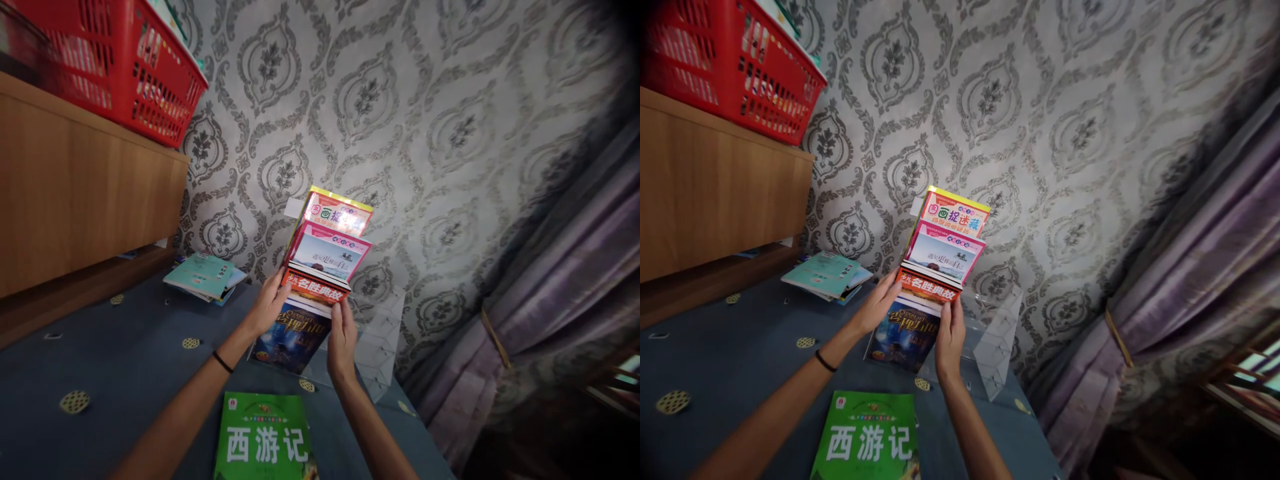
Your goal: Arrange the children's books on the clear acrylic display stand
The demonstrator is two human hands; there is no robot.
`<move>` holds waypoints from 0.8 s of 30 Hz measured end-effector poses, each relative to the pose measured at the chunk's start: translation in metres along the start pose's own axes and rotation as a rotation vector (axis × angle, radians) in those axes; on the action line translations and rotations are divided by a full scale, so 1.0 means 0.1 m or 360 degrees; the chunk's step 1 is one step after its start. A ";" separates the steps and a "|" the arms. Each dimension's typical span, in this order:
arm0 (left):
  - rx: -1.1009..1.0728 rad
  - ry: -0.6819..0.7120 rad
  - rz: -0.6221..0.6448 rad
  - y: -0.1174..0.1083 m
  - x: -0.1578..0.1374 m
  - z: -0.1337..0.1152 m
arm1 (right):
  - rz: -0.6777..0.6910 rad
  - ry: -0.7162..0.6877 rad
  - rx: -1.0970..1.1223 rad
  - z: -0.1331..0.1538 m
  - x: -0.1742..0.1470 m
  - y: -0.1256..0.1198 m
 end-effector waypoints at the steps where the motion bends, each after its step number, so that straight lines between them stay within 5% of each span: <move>1: -0.0005 0.0003 0.0003 0.00 0.00 -0.01 | 0.0004 -0.0003 -0.0013 0.00 0.00 0.00; 24: 0.0221 -0.0091 -0.0156 -0.15 0.48 -0.10 | 0.0055 -0.0027 0.0111 0.01 0.05 -0.10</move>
Point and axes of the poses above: each hand's wrist, its own x-axis towards the middle knuckle, its own y-axis out of the palm, z = x × y, the point moved 7 cm from there along x, towards the middle knuckle, and after that the axes turned 14 degrees about y, right-handed, at the moved point
